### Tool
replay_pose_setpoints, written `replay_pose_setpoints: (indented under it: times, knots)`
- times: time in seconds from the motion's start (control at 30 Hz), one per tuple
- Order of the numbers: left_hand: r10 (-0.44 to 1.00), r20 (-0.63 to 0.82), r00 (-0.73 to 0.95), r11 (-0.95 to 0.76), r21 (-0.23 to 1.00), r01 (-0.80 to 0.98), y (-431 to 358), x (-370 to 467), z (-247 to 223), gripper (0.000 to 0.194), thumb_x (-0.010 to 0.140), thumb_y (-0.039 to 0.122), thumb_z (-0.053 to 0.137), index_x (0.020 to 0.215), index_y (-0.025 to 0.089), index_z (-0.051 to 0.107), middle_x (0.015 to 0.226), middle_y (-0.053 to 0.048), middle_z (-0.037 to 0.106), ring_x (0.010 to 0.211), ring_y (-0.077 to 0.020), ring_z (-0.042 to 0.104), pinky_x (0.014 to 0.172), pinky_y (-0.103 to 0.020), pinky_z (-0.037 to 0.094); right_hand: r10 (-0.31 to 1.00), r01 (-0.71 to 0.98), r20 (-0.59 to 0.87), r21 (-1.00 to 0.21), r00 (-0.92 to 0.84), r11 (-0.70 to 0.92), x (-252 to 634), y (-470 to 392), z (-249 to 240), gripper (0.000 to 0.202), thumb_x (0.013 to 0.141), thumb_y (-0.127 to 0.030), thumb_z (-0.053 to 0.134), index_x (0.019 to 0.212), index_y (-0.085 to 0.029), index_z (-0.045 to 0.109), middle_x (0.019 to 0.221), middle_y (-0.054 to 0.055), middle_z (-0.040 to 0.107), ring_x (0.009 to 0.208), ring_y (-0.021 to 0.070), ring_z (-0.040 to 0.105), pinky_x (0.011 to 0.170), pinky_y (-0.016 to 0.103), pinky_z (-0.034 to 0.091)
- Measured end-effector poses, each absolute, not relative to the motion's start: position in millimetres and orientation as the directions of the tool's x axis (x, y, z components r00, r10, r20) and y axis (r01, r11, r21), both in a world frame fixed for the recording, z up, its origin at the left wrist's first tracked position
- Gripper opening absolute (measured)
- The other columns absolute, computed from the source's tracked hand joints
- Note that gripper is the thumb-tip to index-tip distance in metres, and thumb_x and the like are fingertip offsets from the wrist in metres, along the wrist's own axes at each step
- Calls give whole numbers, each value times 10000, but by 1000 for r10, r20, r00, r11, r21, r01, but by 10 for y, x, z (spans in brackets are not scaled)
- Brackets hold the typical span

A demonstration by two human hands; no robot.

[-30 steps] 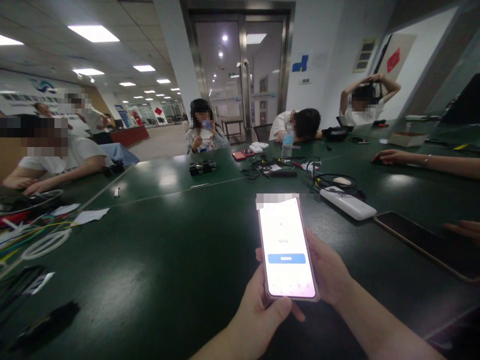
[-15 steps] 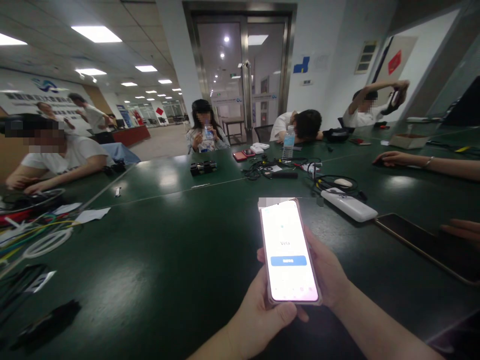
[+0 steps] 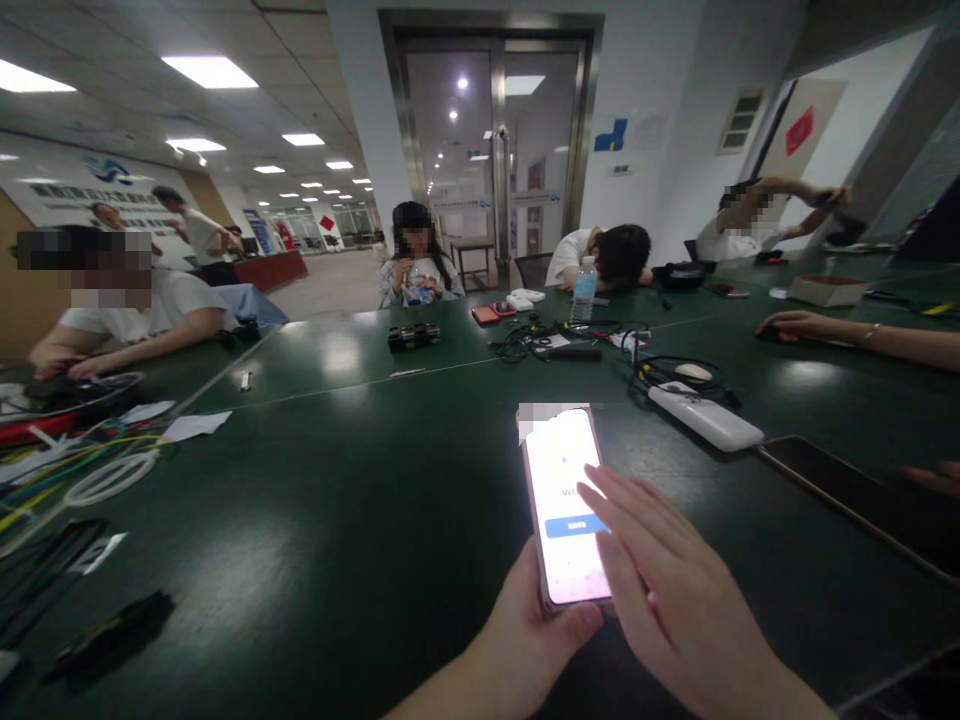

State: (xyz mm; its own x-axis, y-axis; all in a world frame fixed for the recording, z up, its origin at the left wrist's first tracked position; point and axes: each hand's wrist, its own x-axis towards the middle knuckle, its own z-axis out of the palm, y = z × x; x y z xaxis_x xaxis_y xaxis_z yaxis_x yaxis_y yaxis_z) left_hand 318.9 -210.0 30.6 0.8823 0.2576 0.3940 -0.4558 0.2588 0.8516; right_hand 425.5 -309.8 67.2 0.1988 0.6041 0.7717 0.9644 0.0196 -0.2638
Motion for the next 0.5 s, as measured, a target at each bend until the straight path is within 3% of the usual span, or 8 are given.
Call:
replay_pose_setpoints:
  times: [0.13, 0.23, 0.33, 0.5]
  knots:
    - [271, 419, 866, 225, 848, -481, -2104, 3177, 325, 474, 741, 229, 637, 1165, 192, 428, 1247, -105, 459, 1140, -252, 433, 975, -418, 339, 713, 992, 693, -124, 108, -30, 4120, -3113, 608, 466, 803, -256, 468, 1266, -248, 418, 1335, 51, 402, 1189, 296, 401, 1004, 537, 278]
    - [283, 395, 874, 238, 854, -463, -2089, 3183, 323, 477, 726, 236, 654, 1150, 180, 443, 1219, -112, 482, 1116, -255, 454, 969, -423, 347, 744, 994, 666, -108, 54, 24, 4098, -3165, 615, 331, 790, -263, 497, 1114, -268, 567, 1131, 62, 598, 972, 274, 579, 932, 520, 382]
    - [290, 376, 880, 250, 858, -448, -2072, 3186, 329, 493, 712, 263, 669, 1143, 170, 450, 1189, -115, 502, 1081, -253, 478, 941, -406, 369, 710, 992, 701, -126, 71, 26, 4153, -3188, 728, 249, 783, -260, 510, 1004, -284, 622, 946, 47, 673, 805, 243, 629, 884, 506, 425]
    - [253, 330, 909, 220, 896, -386, -2091, 3162, 365, 517, 711, 312, 669, 1140, 133, 444, 988, -126, 590, 826, -195, 565, 751, -324, 435, 627, 990, 767, -93, 137, -102, 4335, -3041, 996, 367, 812, -254, 437, 1166, -202, 519, 1213, 94, 532, 1130, 288, 459, 992, 542, 280]
